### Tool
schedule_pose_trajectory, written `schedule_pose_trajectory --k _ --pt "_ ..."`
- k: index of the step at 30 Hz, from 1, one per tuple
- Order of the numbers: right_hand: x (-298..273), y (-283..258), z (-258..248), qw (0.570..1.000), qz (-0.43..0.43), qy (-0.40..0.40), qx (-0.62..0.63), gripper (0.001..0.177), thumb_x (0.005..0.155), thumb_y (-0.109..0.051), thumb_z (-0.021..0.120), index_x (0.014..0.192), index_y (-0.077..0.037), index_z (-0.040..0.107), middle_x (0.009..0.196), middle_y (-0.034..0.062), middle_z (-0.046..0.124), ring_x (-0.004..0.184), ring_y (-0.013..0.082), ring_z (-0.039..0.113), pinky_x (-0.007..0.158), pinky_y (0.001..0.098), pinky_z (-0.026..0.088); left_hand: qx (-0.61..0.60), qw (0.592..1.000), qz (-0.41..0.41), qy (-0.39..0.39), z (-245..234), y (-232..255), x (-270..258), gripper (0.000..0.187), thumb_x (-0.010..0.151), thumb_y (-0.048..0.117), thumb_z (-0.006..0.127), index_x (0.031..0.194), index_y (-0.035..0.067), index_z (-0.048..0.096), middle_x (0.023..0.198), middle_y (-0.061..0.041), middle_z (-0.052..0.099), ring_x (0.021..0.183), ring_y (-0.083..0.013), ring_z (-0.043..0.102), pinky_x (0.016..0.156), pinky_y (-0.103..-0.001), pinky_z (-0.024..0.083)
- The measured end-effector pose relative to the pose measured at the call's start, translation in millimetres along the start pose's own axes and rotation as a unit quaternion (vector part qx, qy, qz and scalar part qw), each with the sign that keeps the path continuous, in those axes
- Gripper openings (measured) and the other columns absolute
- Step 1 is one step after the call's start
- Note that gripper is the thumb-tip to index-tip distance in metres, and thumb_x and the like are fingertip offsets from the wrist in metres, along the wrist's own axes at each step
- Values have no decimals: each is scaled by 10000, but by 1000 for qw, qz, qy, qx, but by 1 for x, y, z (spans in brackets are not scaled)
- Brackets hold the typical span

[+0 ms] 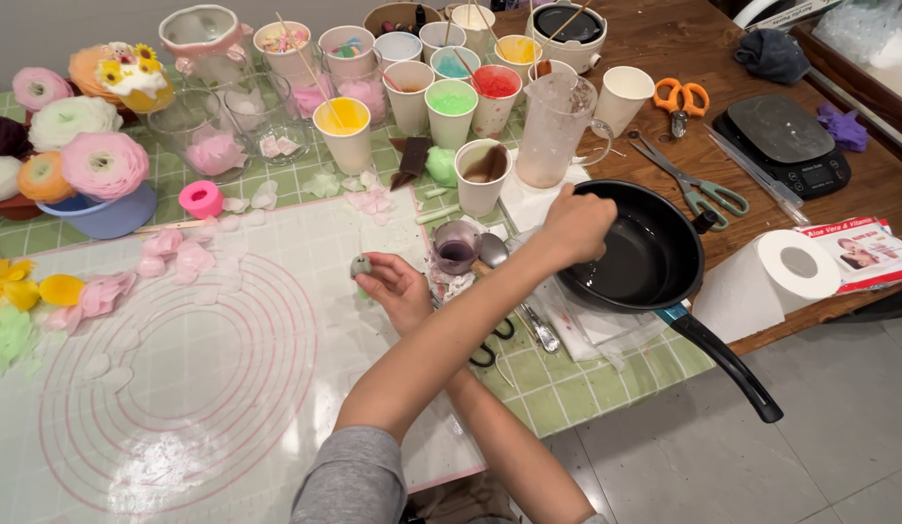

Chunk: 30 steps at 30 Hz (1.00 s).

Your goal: Manually attaching wax petals to a core to form a flower, occasionally dipping components in melted wax for adhesion.

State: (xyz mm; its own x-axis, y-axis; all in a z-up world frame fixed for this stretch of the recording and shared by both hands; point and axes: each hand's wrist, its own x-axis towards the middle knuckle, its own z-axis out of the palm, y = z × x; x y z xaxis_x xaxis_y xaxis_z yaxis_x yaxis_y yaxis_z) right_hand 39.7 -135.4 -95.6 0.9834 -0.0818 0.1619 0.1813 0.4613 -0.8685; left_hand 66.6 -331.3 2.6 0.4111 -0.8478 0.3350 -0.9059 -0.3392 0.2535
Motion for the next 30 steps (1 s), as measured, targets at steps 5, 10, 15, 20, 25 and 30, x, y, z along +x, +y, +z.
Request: schedule_pose_trajectory --k 5,10,15,20,25,30 --pt "2 -1 -4 999 -35 37 9 391 987 -52 676 1358 10 570 1191 97 719 1105 131 657 960 256 516 -135 989 -52 38 -69 -17 -22 54 668 157 784 707 121 771 732 -94 756 775 -262 749 889 -447 496" --pt "1 -5 -12 981 -96 84 -143 259 1091 -75 624 1315 51 599 1180 118 699 1062 151 646 908 303 533 -205 942 -39 262 -172 -44 -91 121 736 117 760 839 84 815 764 -112 774 688 -203 762 704 -331 594" --pt "1 -23 3 985 -126 105 47 343 1002 -36 625 1326 -12 516 1259 135 696 1149 219 680 961 337 550 -208 886 -162 382 -221 -87 -185 94 836 96 772 908 37 786 804 -68 786 725 -126 762 700 -283 594" --pt "-8 -23 10 984 -169 52 28 323 1009 27 635 1303 -12 509 1295 167 682 1221 249 662 1031 332 539 -162 880 -222 387 -199 -103 -253 88 835 87 764 901 30 778 787 -85 776 728 -155 765 706 -302 578" --pt "-15 -27 19 984 -180 8 0 340 964 89 668 1233 -31 499 1260 185 694 1197 264 686 1030 346 556 -161 881 -220 386 -170 -105 -287 90 836 56 732 918 38 764 855 -83 767 788 -189 753 746 -313 575" --pt "-17 -17 16 980 -189 15 -65 388 895 169 703 1180 -22 522 1194 163 715 1122 203 681 957 329 579 -105 897 -175 392 -152 -92 -305 77 840 70 777 911 71 747 918 -57 749 886 -248 678 859 -362 469"
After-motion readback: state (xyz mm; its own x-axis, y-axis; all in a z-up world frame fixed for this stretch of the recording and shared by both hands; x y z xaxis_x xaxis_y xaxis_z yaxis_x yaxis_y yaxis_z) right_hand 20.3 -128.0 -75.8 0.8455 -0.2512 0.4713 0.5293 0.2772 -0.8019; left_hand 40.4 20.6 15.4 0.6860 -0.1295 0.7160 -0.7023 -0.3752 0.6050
